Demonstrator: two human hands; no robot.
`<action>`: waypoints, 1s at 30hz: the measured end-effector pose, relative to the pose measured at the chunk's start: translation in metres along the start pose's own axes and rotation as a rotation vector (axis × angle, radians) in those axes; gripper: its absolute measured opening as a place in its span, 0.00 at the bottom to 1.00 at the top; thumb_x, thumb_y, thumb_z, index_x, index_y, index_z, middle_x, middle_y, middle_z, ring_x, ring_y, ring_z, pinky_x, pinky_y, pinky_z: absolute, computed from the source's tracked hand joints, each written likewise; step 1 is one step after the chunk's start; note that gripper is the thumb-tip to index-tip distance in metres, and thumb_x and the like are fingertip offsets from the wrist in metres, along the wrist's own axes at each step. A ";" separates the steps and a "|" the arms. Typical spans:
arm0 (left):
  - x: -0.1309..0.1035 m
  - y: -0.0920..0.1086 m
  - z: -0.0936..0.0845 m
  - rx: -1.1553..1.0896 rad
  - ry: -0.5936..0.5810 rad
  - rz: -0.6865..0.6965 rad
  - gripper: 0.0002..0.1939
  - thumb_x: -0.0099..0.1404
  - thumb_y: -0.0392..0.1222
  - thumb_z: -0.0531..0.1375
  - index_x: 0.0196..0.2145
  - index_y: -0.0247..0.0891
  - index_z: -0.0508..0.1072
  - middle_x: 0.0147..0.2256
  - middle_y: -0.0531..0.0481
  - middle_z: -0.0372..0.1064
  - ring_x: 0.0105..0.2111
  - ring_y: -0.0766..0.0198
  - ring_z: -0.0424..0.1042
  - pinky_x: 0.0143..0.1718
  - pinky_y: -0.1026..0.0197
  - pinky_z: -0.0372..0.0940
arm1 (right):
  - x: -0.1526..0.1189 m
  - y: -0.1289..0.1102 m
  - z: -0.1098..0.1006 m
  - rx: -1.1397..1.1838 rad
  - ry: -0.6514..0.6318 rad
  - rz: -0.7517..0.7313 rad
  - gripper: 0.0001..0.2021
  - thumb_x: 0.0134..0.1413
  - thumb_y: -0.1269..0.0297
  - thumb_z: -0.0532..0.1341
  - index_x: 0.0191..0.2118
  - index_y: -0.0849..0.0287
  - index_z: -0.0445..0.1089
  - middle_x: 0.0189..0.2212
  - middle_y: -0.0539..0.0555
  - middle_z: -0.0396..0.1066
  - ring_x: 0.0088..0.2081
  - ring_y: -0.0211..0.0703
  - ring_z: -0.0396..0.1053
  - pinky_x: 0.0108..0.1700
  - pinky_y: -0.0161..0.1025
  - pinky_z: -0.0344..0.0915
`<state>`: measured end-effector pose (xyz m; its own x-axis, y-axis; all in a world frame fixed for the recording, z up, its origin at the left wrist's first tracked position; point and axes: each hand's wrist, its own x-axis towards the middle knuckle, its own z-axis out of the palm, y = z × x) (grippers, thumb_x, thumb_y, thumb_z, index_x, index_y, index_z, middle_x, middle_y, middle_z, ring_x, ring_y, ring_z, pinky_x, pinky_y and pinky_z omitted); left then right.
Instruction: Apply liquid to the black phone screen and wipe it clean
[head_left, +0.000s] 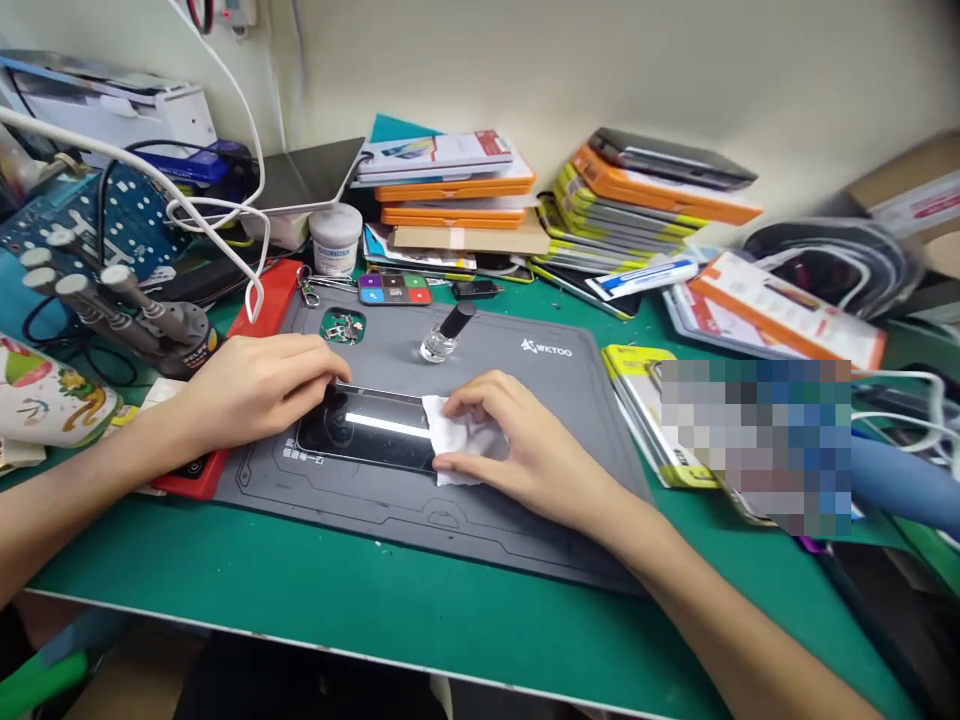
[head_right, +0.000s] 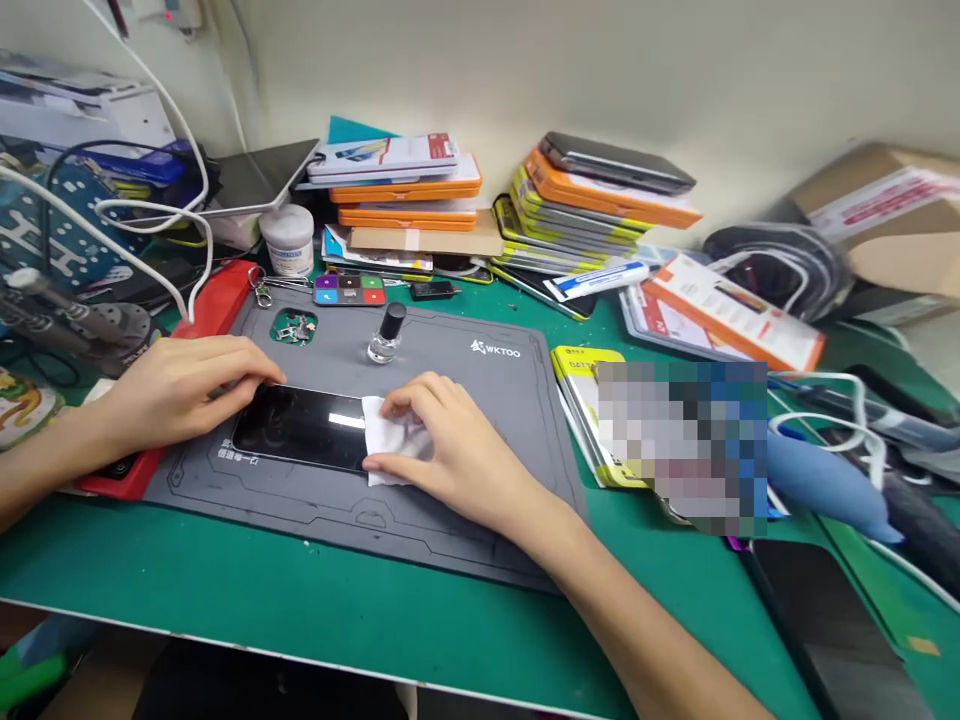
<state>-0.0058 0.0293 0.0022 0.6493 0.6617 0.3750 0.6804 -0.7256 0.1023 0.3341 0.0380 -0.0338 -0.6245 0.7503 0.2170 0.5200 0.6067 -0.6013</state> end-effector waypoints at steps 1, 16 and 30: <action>0.001 0.001 0.000 -0.002 -0.013 -0.006 0.12 0.79 0.39 0.53 0.48 0.42 0.77 0.44 0.53 0.82 0.42 0.63 0.82 0.41 0.63 0.69 | 0.000 -0.001 0.001 -0.010 0.012 0.013 0.19 0.61 0.47 0.73 0.47 0.53 0.71 0.45 0.55 0.75 0.44 0.52 0.72 0.46 0.49 0.72; 0.003 0.003 0.002 -0.004 -0.064 -0.073 0.15 0.78 0.40 0.52 0.47 0.43 0.79 0.45 0.52 0.82 0.44 0.62 0.81 0.41 0.62 0.68 | 0.008 -0.027 0.021 -0.187 0.086 0.038 0.19 0.62 0.50 0.73 0.46 0.52 0.68 0.45 0.55 0.71 0.43 0.52 0.71 0.45 0.51 0.69; -0.006 0.006 -0.008 0.042 0.198 -0.104 0.16 0.72 0.40 0.56 0.34 0.50 0.83 0.21 0.59 0.74 0.22 0.66 0.73 0.26 0.60 0.63 | -0.005 0.008 -0.006 -0.207 0.147 -0.059 0.10 0.71 0.50 0.64 0.44 0.50 0.74 0.42 0.56 0.78 0.41 0.52 0.76 0.42 0.51 0.72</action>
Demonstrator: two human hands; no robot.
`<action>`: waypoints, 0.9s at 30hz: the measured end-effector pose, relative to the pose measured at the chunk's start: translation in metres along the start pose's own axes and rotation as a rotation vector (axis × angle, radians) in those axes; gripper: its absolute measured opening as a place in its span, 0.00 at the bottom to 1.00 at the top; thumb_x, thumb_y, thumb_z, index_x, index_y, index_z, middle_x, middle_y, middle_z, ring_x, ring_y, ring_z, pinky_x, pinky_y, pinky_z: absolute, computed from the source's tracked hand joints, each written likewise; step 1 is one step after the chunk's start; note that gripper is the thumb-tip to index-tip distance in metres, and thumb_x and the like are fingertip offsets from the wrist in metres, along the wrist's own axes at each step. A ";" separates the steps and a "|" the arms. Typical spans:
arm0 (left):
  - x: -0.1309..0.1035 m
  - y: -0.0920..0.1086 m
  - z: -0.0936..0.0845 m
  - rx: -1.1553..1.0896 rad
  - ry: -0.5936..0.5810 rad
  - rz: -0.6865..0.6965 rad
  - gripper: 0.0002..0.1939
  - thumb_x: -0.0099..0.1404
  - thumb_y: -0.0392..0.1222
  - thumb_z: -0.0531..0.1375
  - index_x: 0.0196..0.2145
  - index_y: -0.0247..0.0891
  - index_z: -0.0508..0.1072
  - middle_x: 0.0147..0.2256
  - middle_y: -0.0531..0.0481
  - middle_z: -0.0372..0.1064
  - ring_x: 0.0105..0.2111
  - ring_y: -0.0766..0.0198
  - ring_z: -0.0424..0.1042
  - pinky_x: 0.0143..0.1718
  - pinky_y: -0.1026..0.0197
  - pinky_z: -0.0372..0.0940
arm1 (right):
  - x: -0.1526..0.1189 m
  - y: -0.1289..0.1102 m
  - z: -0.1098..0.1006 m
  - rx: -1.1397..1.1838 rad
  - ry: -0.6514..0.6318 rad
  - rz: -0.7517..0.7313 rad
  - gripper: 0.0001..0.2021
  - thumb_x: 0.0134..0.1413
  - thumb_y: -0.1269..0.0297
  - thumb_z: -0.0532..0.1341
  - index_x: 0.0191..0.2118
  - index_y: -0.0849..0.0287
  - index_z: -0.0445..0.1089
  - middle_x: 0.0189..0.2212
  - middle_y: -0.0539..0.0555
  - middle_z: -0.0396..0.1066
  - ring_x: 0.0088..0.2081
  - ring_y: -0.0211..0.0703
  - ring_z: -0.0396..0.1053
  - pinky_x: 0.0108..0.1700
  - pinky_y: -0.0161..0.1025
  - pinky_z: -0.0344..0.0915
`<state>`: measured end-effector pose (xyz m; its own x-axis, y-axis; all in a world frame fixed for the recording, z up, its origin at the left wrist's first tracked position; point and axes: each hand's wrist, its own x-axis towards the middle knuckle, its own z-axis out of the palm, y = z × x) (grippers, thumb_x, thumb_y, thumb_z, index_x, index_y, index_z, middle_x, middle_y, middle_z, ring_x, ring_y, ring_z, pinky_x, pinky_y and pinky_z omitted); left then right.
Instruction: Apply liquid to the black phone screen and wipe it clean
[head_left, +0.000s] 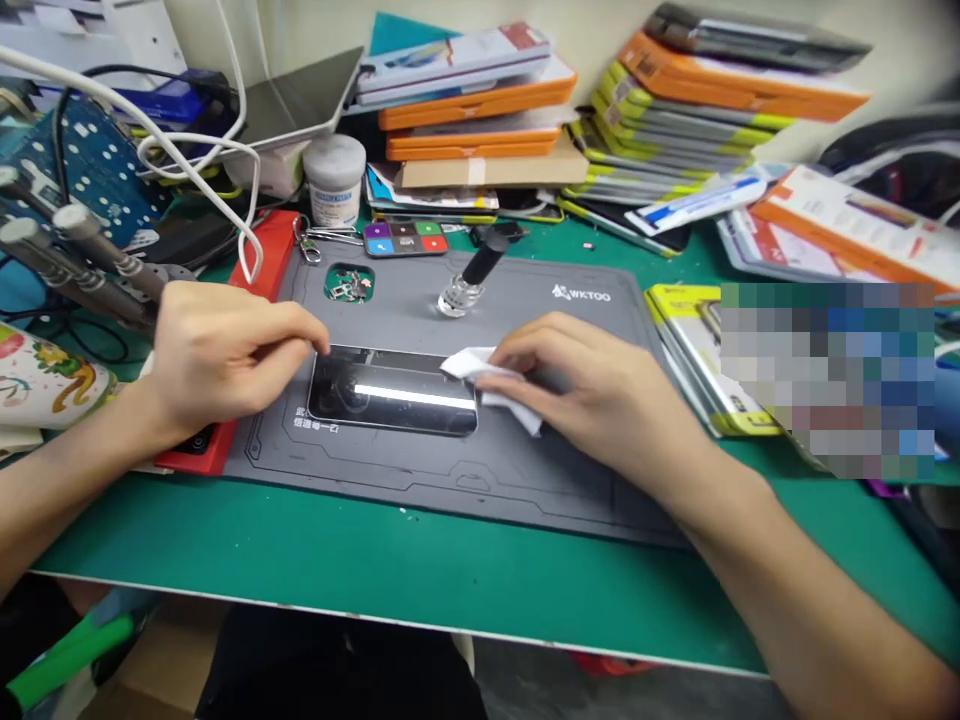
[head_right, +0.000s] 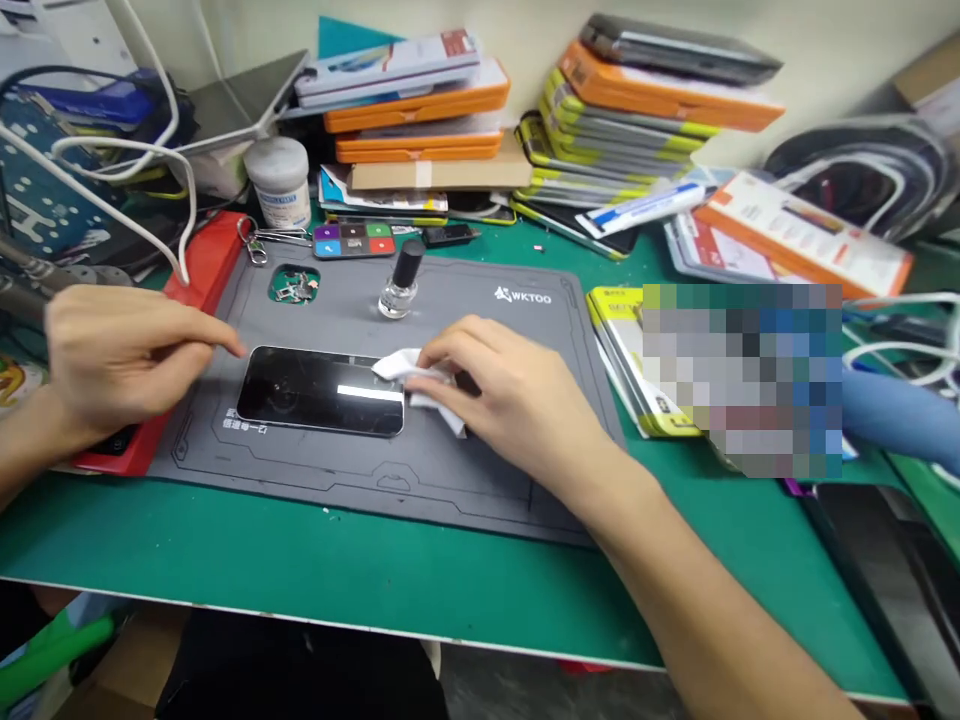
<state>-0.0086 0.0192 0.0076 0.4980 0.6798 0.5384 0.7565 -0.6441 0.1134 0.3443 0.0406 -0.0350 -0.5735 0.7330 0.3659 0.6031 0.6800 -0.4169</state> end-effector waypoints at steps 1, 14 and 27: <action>-0.001 0.001 -0.001 0.019 0.035 -0.014 0.16 0.71 0.39 0.56 0.32 0.51 0.82 0.18 0.59 0.69 0.20 0.66 0.70 0.25 0.60 0.61 | 0.000 0.001 0.000 -0.045 0.024 0.001 0.08 0.73 0.53 0.62 0.44 0.49 0.74 0.41 0.56 0.79 0.40 0.53 0.77 0.41 0.51 0.72; 0.000 0.000 -0.001 0.048 -0.040 -0.037 0.15 0.74 0.39 0.55 0.36 0.52 0.80 0.15 0.59 0.60 0.18 0.68 0.65 0.23 0.58 0.57 | -0.001 -0.017 -0.003 -0.121 0.285 -0.040 0.16 0.72 0.71 0.55 0.57 0.46 0.73 0.52 0.58 0.77 0.56 0.59 0.76 0.59 0.59 0.73; 0.001 -0.001 -0.002 0.097 -0.068 0.039 0.12 0.75 0.38 0.56 0.40 0.50 0.79 0.16 0.61 0.63 0.18 0.69 0.66 0.23 0.59 0.56 | 0.000 -0.010 -0.001 -0.072 -0.015 -0.144 0.17 0.70 0.52 0.66 0.56 0.55 0.75 0.53 0.62 0.80 0.55 0.59 0.77 0.55 0.57 0.76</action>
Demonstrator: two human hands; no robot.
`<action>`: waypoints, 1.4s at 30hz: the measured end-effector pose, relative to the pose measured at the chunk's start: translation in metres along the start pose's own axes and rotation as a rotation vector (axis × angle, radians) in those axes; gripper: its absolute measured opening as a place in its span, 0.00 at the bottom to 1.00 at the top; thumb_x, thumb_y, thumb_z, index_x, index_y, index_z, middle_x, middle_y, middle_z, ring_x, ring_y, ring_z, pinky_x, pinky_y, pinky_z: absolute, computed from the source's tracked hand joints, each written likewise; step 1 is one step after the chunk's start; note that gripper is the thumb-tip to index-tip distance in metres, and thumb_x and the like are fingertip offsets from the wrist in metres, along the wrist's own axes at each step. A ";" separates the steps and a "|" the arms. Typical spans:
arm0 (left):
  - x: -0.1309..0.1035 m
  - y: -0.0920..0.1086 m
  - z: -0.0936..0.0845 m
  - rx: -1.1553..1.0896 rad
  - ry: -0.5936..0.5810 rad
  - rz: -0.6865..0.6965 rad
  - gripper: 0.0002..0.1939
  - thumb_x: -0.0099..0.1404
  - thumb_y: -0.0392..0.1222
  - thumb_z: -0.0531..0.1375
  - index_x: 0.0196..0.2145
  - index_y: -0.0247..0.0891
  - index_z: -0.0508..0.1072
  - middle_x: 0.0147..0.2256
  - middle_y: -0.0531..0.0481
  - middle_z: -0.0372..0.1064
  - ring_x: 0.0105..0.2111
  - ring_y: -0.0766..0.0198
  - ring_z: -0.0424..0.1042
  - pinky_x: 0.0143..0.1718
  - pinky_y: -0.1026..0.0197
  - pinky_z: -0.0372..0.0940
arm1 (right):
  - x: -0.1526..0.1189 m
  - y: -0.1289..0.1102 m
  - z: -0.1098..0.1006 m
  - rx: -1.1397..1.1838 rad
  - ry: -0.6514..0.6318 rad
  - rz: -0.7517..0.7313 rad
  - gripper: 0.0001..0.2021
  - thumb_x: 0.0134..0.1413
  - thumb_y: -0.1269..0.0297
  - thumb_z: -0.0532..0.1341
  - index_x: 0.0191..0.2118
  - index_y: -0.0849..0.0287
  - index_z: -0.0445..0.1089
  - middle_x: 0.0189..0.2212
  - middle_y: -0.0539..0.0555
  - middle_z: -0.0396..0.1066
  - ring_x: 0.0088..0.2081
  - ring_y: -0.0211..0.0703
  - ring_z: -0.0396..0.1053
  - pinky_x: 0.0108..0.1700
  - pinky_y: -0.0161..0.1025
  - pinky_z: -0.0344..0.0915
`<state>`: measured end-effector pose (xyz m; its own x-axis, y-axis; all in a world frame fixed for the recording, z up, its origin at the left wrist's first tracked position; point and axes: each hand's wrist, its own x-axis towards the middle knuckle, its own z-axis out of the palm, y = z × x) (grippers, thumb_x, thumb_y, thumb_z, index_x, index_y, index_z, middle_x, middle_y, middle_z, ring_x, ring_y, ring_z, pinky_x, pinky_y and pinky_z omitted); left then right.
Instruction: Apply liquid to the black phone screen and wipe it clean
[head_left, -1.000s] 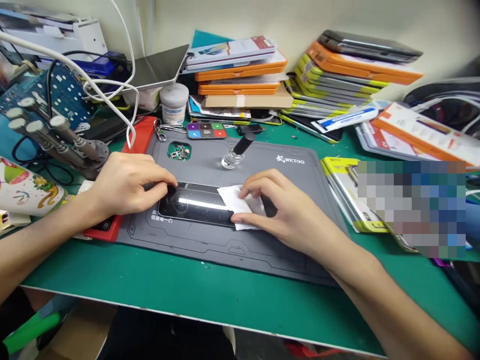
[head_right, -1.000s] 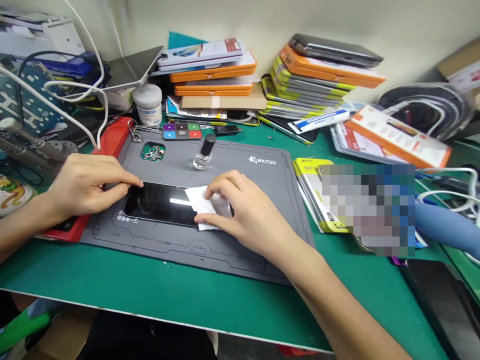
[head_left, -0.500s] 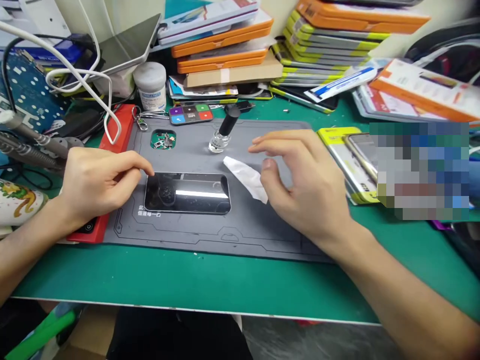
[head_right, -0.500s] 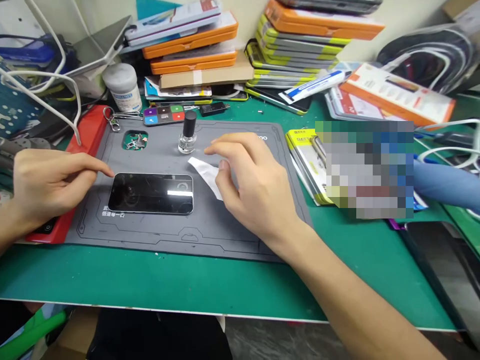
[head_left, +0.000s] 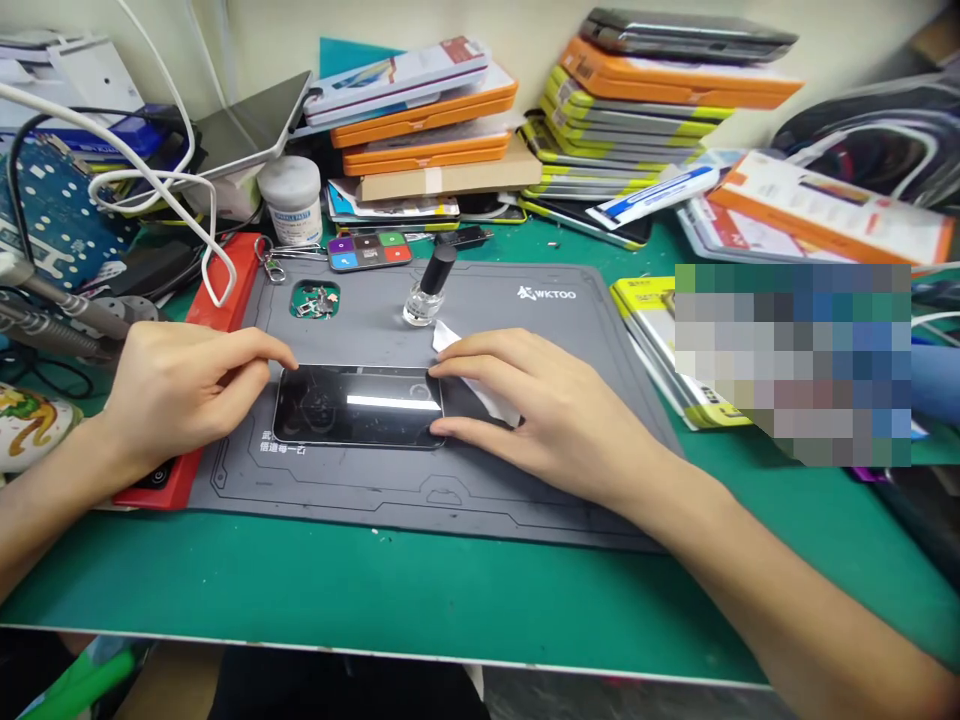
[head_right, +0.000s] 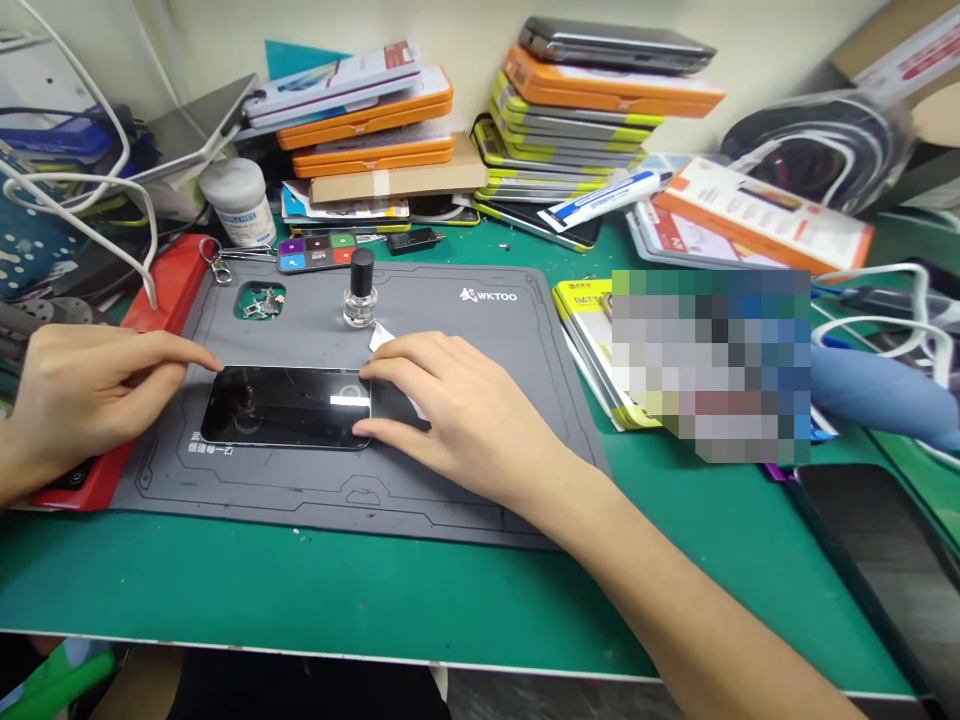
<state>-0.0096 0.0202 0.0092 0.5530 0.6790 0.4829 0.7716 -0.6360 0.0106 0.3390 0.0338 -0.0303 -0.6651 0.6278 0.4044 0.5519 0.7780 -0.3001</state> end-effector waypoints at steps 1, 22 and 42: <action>0.000 0.001 0.000 0.006 -0.012 -0.016 0.12 0.76 0.38 0.56 0.41 0.51 0.79 0.17 0.61 0.64 0.19 0.69 0.67 0.24 0.59 0.57 | 0.000 0.001 -0.001 0.011 -0.010 -0.005 0.19 0.69 0.50 0.67 0.57 0.56 0.75 0.54 0.63 0.79 0.56 0.60 0.77 0.56 0.57 0.76; -0.001 0.005 0.000 -0.016 0.117 0.100 0.11 0.74 0.34 0.58 0.45 0.43 0.79 0.25 0.59 0.77 0.20 0.69 0.72 0.24 0.61 0.62 | -0.002 -0.010 -0.006 -0.064 0.039 -0.290 0.11 0.70 0.67 0.65 0.54 0.55 0.81 0.54 0.56 0.83 0.50 0.54 0.84 0.51 0.51 0.84; -0.003 0.006 0.005 0.017 0.124 0.150 0.11 0.75 0.35 0.56 0.43 0.39 0.79 0.22 0.60 0.72 0.21 0.69 0.72 0.25 0.63 0.60 | -0.006 -0.028 -0.006 -0.329 0.054 -0.446 0.11 0.73 0.73 0.61 0.54 0.69 0.77 0.52 0.63 0.83 0.52 0.52 0.84 0.51 0.48 0.84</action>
<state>-0.0051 0.0168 0.0035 0.6198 0.5259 0.5825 0.6893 -0.7196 -0.0838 0.3304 0.0085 -0.0195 -0.8482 0.2301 0.4771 0.3563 0.9143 0.1924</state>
